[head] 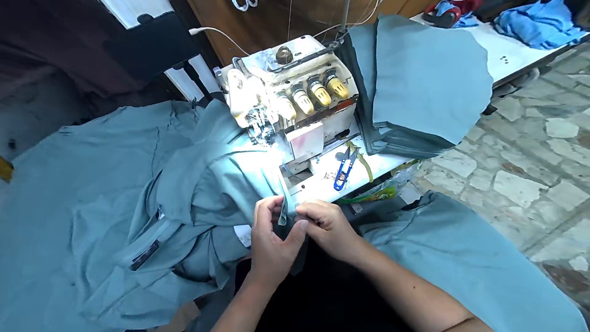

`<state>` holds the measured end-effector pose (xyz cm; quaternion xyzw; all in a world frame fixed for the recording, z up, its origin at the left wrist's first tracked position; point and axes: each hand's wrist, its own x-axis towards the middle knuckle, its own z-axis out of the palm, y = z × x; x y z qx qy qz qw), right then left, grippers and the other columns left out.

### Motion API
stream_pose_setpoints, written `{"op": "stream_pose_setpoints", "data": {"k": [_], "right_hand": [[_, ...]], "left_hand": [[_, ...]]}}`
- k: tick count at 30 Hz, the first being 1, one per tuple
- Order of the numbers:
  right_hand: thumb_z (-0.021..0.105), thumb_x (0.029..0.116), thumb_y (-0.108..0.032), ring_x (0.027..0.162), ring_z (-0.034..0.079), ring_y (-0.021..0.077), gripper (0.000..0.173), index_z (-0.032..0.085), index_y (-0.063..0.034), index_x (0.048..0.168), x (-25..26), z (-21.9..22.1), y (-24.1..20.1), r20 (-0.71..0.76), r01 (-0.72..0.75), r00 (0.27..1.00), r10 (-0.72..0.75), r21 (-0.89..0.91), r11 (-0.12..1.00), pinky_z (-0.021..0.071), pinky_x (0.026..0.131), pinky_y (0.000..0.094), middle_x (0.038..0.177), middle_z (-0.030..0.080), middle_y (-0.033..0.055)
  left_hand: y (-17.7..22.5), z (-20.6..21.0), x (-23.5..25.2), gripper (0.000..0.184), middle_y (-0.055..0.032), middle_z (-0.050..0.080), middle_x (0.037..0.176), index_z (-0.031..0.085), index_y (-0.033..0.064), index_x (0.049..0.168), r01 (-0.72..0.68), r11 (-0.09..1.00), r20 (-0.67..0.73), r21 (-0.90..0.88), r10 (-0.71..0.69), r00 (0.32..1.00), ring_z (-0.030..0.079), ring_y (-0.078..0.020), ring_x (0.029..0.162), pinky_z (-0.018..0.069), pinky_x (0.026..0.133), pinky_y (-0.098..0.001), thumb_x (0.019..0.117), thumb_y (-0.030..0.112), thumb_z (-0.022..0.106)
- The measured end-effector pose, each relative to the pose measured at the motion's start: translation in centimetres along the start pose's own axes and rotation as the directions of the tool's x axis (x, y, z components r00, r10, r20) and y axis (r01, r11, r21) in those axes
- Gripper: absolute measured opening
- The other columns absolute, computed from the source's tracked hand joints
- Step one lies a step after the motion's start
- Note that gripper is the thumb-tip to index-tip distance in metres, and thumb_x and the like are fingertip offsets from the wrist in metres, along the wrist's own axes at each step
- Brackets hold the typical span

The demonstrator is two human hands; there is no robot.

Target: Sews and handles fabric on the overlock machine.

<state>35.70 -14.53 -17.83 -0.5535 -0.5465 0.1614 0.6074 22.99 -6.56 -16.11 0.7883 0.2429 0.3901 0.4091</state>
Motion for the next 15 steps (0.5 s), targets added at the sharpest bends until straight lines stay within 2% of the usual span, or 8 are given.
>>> {"op": "stream_pose_setpoints", "data": {"k": [2, 3, 6, 8, 10, 12, 13, 15], "right_hand": [[0.059, 0.0950, -0.005, 0.079, 0.062, 0.0029, 0.018, 0.072, 0.0061, 0.096, 0.1, 0.0, 0.0, 0.005, 0.000, 1.000, 0.000, 0.028, 1.000, 0.0497, 0.075, 0.0139, 0.084, 0.068, 0.0090], [0.058, 0.0957, -0.005, 0.080, 0.061, 0.0014, 0.018, 0.073, 0.0064, 0.097, 0.1, 0.1, -0.1, 0.009, -0.009, 1.000, 0.008, 0.053, 0.999, 0.0493, 0.075, 0.0129, 0.085, 0.068, 0.0084], [0.057, 0.0971, -0.005, 0.078, 0.058, -0.0011, 0.020, 0.073, 0.0072, 0.099, 0.1, 0.2, 0.0, 0.018, -0.022, 1.000, 0.020, 0.090, 0.996, 0.0476, 0.073, 0.0109, 0.085, 0.066, 0.0073], [0.057, 0.0966, -0.005, 0.078, 0.058, -0.0020, 0.020, 0.073, 0.0070, 0.098, 0.0, 0.2, 0.1, 0.009, -0.041, 0.999, 0.040, 0.093, 0.995, 0.0475, 0.073, 0.0106, 0.085, 0.066, 0.0067], [0.057, 0.0962, -0.006, 0.079, 0.059, -0.0037, 0.020, 0.073, 0.0064, 0.098, 0.0, -0.1, 0.2, -0.010, -0.100, 0.995, 0.101, 0.105, 0.989, 0.0481, 0.074, 0.0104, 0.087, 0.068, 0.0057], [0.057, 0.0961, -0.006, 0.081, 0.060, -0.0054, 0.021, 0.073, 0.0060, 0.099, -0.2, -0.2, 0.2, -0.027, -0.148, 0.988, 0.152, 0.130, 0.980, 0.0485, 0.076, 0.0097, 0.088, 0.069, 0.0045], [0.056, 0.0962, -0.007, 0.082, 0.059, -0.0056, 0.021, 0.073, 0.0058, 0.099, -0.2, -0.3, 0.1, -0.032, -0.165, 0.985, 0.172, 0.142, 0.976, 0.0482, 0.076, 0.0098, 0.089, 0.068, 0.0040], [0.057, 0.0960, -0.007, 0.082, 0.059, -0.0060, 0.021, 0.073, 0.0058, 0.099, -0.3, -0.3, 0.0, -0.032, -0.194, 0.979, 0.202, 0.167, 0.967, 0.0481, 0.076, 0.0098, 0.089, 0.068, 0.0035]], "left_hand": [[-0.2, 0.5, -0.6, 0.051, -0.0105, 0.063, 0.111, 0.054, -0.0122, 0.120, -0.004, 0.999, -0.047, -0.053, 0.002, 0.999, 0.062, -0.0026, 0.101, 0.0520, 0.086, -0.0168, 0.0885, 0.026, 0.070], [0.1, 0.8, -0.7, 0.043, -0.0062, 0.063, 0.109, 0.052, -0.0104, 0.119, 0.048, 0.989, -0.072, -0.140, -0.059, 0.996, 0.062, -0.0006, 0.098, 0.0528, 0.084, -0.0162, 0.0896, 0.017, 0.066], [1.3, 0.7, -0.2, 0.014, 0.0054, 0.066, 0.089, 0.056, 0.0018, 0.107, 0.308, 0.862, -0.108, -0.402, -0.378, 0.919, 0.067, -0.0009, 0.079, 0.0574, 0.074, -0.0201, 0.0945, 0.002, 0.050], [2.0, -0.3, 0.8, 0.020, 0.0076, 0.067, 0.082, 0.057, 0.0087, 0.099, 0.367, 0.785, -0.117, -0.499, -0.480, 0.869, 0.067, -0.0030, 0.074, 0.0572, 0.071, -0.0224, 0.0929, -0.001, 0.042], [2.8, -1.8, 2.0, 0.026, 0.0083, 0.068, 0.081, 0.056, 0.0144, 0.092, 0.353, 0.755, -0.143, -0.553, -0.503, 0.852, 0.068, -0.0030, 0.076, 0.0576, 0.071, -0.0234, 0.0929, -0.001, 0.035], [2.9, -3.4, 3.1, 0.033, 0.0103, 0.069, 0.077, 0.058, 0.0192, 0.087, 0.297, 0.804, -0.184, -0.515, -0.442, 0.878, 0.067, -0.0008, 0.073, 0.0572, 0.068, -0.0213, 0.0944, -0.001, 0.032], [2.7, -4.2, 3.6, 0.036, 0.0122, 0.069, 0.076, 0.060, 0.0204, 0.086, 0.240, 0.866, -0.193, -0.439, -0.351, 0.916, 0.067, 0.0013, 0.072, 0.0565, 0.067, -0.0192, 0.0933, -0.002, 0.033], [1.8, -5.8, 4.0, 0.029, 0.0131, 0.068, 0.082, 0.067, 0.0157, 0.090, 0.016, 0.991, -0.106, -0.132, -0.030, 0.994, 0.063, 0.0055, 0.076, 0.0533, 0.069, -0.0140, 0.0898, -0.002, 0.044]]}}
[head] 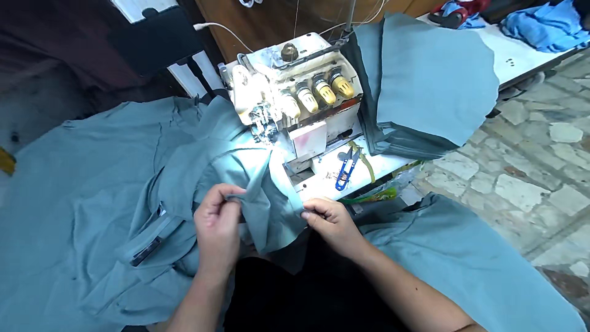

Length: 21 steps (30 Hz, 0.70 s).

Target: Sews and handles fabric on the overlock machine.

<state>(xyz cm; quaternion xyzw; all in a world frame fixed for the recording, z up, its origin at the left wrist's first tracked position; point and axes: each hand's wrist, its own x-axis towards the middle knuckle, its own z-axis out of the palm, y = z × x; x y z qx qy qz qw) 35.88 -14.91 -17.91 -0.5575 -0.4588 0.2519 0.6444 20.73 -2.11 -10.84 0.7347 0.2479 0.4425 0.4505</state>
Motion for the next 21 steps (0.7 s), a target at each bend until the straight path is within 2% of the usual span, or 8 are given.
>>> {"op": "stream_pose_setpoints", "data": {"k": [1, 2, 4, 6, 9, 12, 16, 21], "right_hand": [[0.058, 0.0957, -0.007, 0.081, 0.059, -0.0070, 0.020, 0.072, 0.0062, 0.099, 0.0, 0.0, -0.2, 0.003, -0.014, 1.000, 0.014, 0.024, 1.000, 0.0485, 0.075, 0.0094, 0.089, 0.068, 0.0027], [0.059, 0.0951, -0.006, 0.079, 0.059, -0.0079, 0.018, 0.071, 0.0065, 0.098, -0.1, 0.0, -0.3, 0.011, -0.024, 1.000, 0.023, 0.056, 0.998, 0.0490, 0.074, 0.0091, 0.088, 0.068, 0.0015], [0.058, 0.0941, -0.004, 0.078, 0.059, -0.0084, 0.016, 0.069, 0.0058, 0.098, -0.3, 0.1, -0.2, 0.032, -0.025, 0.999, 0.021, 0.115, 0.993, 0.0504, 0.073, 0.0101, 0.088, 0.068, -0.0009], [0.055, 0.0946, -0.002, 0.082, 0.062, -0.0067, 0.017, 0.070, 0.0066, 0.099, -0.4, 0.1, -0.3, 0.050, -0.010, 0.999, 0.002, 0.147, 0.989, 0.0524, 0.077, 0.0117, 0.091, 0.069, 0.0004], [0.056, 0.0954, -0.001, 0.083, 0.061, -0.0064, 0.017, 0.070, 0.0070, 0.097, -0.5, -0.1, -0.4, 0.051, 0.020, 0.998, -0.028, 0.148, 0.989, 0.0516, 0.078, 0.0116, 0.090, 0.068, 0.0009], [0.057, 0.0950, -0.002, 0.085, 0.060, -0.0061, 0.016, 0.071, 0.0061, 0.094, -0.5, -0.3, -0.4, 0.060, 0.054, 0.996, -0.061, 0.111, 0.992, 0.0499, 0.079, 0.0106, 0.088, 0.066, 0.0010], [0.053, 0.0991, -0.004, 0.083, 0.059, -0.0025, 0.021, 0.070, 0.0064, 0.094, -0.3, -0.7, -0.5, 0.099, 0.140, 0.985, -0.140, 0.001, 0.990, 0.0489, 0.077, 0.0116, 0.086, 0.065, 0.0045], [0.053, 0.0969, -0.003, 0.081, 0.061, -0.0030, 0.021, 0.071, 0.0077, 0.096, -0.7, -0.6, -0.5, 0.072, 0.105, 0.992, -0.106, 0.012, 0.994, 0.0503, 0.076, 0.0116, 0.086, 0.067, 0.0052]], "left_hand": [[0.0, -0.5, 0.1, 0.020, 0.0081, 0.065, 0.087, 0.068, 0.0090, 0.092, -0.177, 0.970, 0.145, 0.170, 0.153, 0.978, 0.061, 0.0053, 0.083, 0.0514, 0.074, -0.0125, 0.0896, 0.003, 0.049], [0.0, -0.6, 0.0, 0.020, 0.0003, 0.067, 0.089, 0.070, 0.0046, 0.093, -0.310, 0.914, 0.286, 0.261, 0.233, 0.930, 0.062, -0.0004, 0.088, 0.0509, 0.079, -0.0165, 0.0917, 0.008, 0.051], [-0.5, 0.4, -1.1, 0.024, -0.0074, 0.072, 0.095, 0.072, 0.0036, 0.099, -0.399, 0.872, 0.440, 0.282, 0.252, 0.862, 0.065, -0.0087, 0.097, 0.0510, 0.088, -0.0226, 0.0952, 0.015, 0.052], [-1.9, 1.8, -2.7, 0.030, -0.0122, 0.071, 0.104, 0.070, 0.0018, 0.108, -0.384, 0.889, 0.392, 0.251, 0.270, 0.879, 0.064, -0.0120, 0.106, 0.0493, 0.095, -0.0236, 0.0968, 0.026, 0.056], [-3.9, 3.1, -4.2, 0.036, -0.0118, 0.065, 0.112, 0.064, 0.0049, 0.115, -0.434, 0.864, 0.287, 0.257, 0.360, 0.887, 0.060, -0.0110, 0.113, 0.0456, 0.099, -0.0195, 0.0976, 0.037, 0.062], [-4.6, 3.8, -4.6, 0.031, -0.0117, 0.064, 0.110, 0.065, 0.0069, 0.114, -0.524, 0.785, 0.261, 0.331, 0.457, 0.850, 0.059, -0.0157, 0.111, 0.0447, 0.101, -0.0215, 0.0987, 0.033, 0.061], [-4.4, 4.1, -4.0, 0.018, -0.0099, 0.065, 0.104, 0.067, 0.0089, 0.107, -0.592, 0.697, 0.254, 0.405, 0.537, 0.805, 0.060, -0.0189, 0.105, 0.0458, 0.097, -0.0260, 0.1040, 0.020, 0.054], [-3.1, 3.4, -3.6, 0.018, -0.0078, 0.063, 0.094, 0.068, 0.0079, 0.098, -0.593, 0.702, 0.249, 0.394, 0.540, 0.804, 0.059, -0.0156, 0.095, 0.0457, 0.090, -0.0221, 0.1030, 0.015, 0.053]]}}
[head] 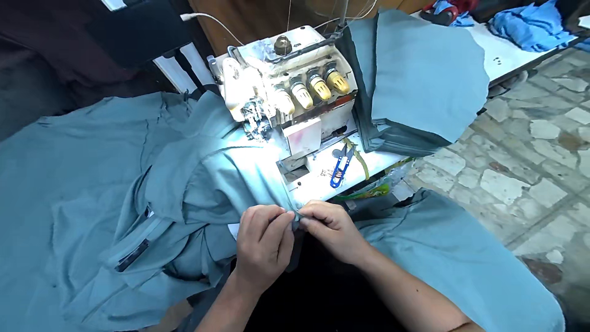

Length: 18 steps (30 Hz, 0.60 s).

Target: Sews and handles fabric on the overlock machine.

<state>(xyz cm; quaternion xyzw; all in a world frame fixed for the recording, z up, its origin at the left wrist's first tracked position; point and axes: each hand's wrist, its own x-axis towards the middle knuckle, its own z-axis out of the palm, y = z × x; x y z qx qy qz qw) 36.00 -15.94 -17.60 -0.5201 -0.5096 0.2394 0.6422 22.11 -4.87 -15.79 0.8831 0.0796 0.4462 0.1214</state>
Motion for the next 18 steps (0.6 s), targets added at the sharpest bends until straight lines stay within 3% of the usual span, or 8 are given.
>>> {"op": "stream_pose_setpoints", "data": {"k": [5, 14, 18], "right_hand": [[0.052, 0.0963, -0.002, 0.081, 0.061, -0.0053, 0.021, 0.071, 0.0071, 0.096, -0.48, 0.29, -0.23, -0.026, -0.080, 0.996, 0.082, 0.083, 0.993, 0.0521, 0.077, 0.0118, 0.088, 0.067, 0.0011], [0.051, 0.0972, -0.001, 0.080, 0.062, -0.0062, 0.021, 0.071, 0.0056, 0.096, -0.49, 0.38, -0.62, -0.055, -0.142, 0.987, 0.151, 0.136, 0.980, 0.0536, 0.076, 0.0120, 0.089, 0.068, -0.0022], [0.052, 0.1002, -0.010, 0.077, 0.063, -0.0050, 0.020, 0.070, -0.0007, 0.097, -0.35, 0.16, -0.56, -0.006, -0.184, 0.981, 0.195, 0.298, 0.937, 0.0543, 0.074, 0.0152, 0.084, 0.067, -0.0088]], "left_hand": [[0.13, -0.21, -0.58, 0.017, -0.0078, 0.061, 0.085, 0.072, 0.0077, 0.096, 0.000, 1.000, 0.037, 0.028, -0.001, 0.999, 0.057, -0.0169, 0.086, 0.0453, 0.083, -0.0231, 0.0992, 0.015, 0.057], [0.35, 0.29, -0.45, 0.015, -0.0079, 0.061, 0.083, 0.072, 0.0070, 0.096, -0.042, 0.998, 0.043, 0.042, 0.040, 0.998, 0.057, -0.0184, 0.083, 0.0453, 0.080, -0.0250, 0.0991, 0.013, 0.059], [0.47, 0.44, -0.58, 0.014, -0.0094, 0.063, 0.083, 0.074, 0.0045, 0.097, -0.082, 0.991, 0.056, 0.101, 0.077, 0.995, 0.058, -0.0208, 0.083, 0.0470, 0.079, -0.0265, 0.0987, 0.010, 0.060]]}}
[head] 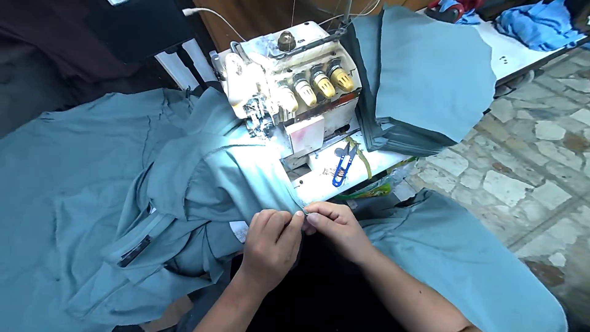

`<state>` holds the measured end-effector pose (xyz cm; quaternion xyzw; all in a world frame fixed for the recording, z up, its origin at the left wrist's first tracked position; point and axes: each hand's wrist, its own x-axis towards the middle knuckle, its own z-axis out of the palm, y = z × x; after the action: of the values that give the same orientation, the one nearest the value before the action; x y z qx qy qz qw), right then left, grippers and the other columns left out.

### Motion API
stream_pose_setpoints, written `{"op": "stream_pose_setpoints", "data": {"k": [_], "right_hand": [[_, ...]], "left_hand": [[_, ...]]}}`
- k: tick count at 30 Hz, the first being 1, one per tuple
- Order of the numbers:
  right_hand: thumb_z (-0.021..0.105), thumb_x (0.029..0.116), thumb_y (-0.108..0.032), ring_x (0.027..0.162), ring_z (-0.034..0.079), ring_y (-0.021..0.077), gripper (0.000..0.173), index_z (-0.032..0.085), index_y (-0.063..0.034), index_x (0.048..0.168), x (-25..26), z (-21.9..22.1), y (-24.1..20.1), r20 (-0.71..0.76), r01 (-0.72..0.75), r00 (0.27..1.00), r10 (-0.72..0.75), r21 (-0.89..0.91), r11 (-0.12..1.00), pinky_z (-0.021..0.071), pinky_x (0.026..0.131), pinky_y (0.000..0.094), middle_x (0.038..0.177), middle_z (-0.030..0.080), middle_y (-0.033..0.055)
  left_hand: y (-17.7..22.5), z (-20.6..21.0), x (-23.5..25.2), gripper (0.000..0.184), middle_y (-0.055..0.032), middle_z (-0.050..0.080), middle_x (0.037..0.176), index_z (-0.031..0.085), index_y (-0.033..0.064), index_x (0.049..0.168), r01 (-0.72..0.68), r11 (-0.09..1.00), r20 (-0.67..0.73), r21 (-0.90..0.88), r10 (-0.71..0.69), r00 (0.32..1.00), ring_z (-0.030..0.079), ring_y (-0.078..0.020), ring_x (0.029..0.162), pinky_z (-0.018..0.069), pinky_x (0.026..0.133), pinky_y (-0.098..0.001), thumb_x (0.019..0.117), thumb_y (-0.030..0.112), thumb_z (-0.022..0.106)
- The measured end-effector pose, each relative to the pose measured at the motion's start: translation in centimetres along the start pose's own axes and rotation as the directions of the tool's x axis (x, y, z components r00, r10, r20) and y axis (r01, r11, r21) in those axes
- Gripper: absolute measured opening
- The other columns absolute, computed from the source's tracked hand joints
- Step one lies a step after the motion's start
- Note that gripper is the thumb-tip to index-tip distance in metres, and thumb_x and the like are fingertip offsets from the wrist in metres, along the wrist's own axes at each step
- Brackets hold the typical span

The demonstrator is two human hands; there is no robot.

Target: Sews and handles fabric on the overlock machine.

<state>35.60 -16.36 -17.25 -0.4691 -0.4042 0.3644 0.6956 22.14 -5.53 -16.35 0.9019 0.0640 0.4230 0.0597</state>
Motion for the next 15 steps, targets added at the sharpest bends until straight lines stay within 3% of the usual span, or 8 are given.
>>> {"op": "stream_pose_setpoints", "data": {"k": [3, 6, 8, 12, 15], "right_hand": [[0.065, 0.0944, -0.012, 0.068, 0.062, -0.0031, 0.006, 0.068, -0.0116, 0.089, 0.5, 0.0, 0.0, 0.017, -0.176, 0.984, 0.176, 0.218, 0.960, 0.0530, 0.067, 0.0156, 0.075, 0.067, -0.0111], [0.059, 0.0948, -0.003, 0.059, 0.062, -0.0012, 0.021, 0.068, -0.0119, 0.078, 1.0, -0.1, 0.4, 0.035, -0.304, 0.950, 0.311, 0.349, 0.887, 0.0524, 0.060, 0.0152, 0.066, 0.067, -0.0071], [0.057, 0.0953, -0.004, 0.058, 0.061, -0.0019, 0.023, 0.068, -0.0126, 0.078, 1.2, -0.2, 0.8, 0.040, -0.303, 0.951, 0.307, 0.320, 0.898, 0.0516, 0.059, 0.0146, 0.065, 0.066, -0.0084], [0.056, 0.0941, -0.004, 0.061, 0.059, -0.0035, 0.021, 0.066, -0.0138, 0.079, 1.1, 0.5, 1.5, 0.008, -0.240, 0.969, 0.245, 0.238, 0.941, 0.0505, 0.061, 0.0145, 0.068, 0.064, -0.0118], [0.056, 0.0941, -0.006, 0.070, 0.059, -0.0049, 0.020, 0.065, -0.0150, 0.079, 1.0, 0.5, 2.7, 0.011, -0.156, 0.988, 0.156, 0.191, 0.969, 0.0504, 0.068, 0.0157, 0.075, 0.062, -0.0136]], "left_hand": [[-0.2, 0.0, 0.0, 0.018, -0.0096, 0.065, 0.085, 0.075, 0.0049, 0.096, -0.033, 0.999, 0.031, -0.034, 0.034, 0.999, 0.059, -0.0214, 0.085, 0.0474, 0.080, -0.0274, 0.0976, 0.011, 0.058], [-1.5, -0.7, 1.0, 0.024, -0.0084, 0.068, 0.090, 0.075, 0.0074, 0.094, 0.013, 0.985, 0.086, -0.170, 0.001, 0.996, 0.062, -0.0189, 0.094, 0.0480, 0.089, -0.0279, 0.0976, 0.017, 0.053], [-2.9, -1.0, 2.5, 0.028, -0.0111, 0.073, 0.096, 0.076, 0.0060, 0.091, 0.061, 0.995, 0.070, -0.081, -0.055, 0.996, 0.067, -0.0215, 0.099, 0.0515, 0.091, -0.0324, 0.0979, 0.020, 0.053], [-4.6, -0.3, 5.8, 0.032, -0.0211, 0.072, 0.112, 0.077, -0.0015, 0.099, 0.135, 0.963, 0.150, 0.234, -0.173, 0.973, 0.066, -0.0409, 0.108, 0.0508, 0.091, -0.0551, 0.0921, 0.020, 0.055], [-3.9, 1.3, 6.8, 0.033, -0.0230, 0.071, 0.117, 0.076, -0.0035, 0.106, 0.082, 0.966, 0.274, 0.243, -0.150, 0.950, 0.068, -0.0423, 0.110, 0.0511, 0.091, -0.0593, 0.0919, 0.019, 0.057]]}}
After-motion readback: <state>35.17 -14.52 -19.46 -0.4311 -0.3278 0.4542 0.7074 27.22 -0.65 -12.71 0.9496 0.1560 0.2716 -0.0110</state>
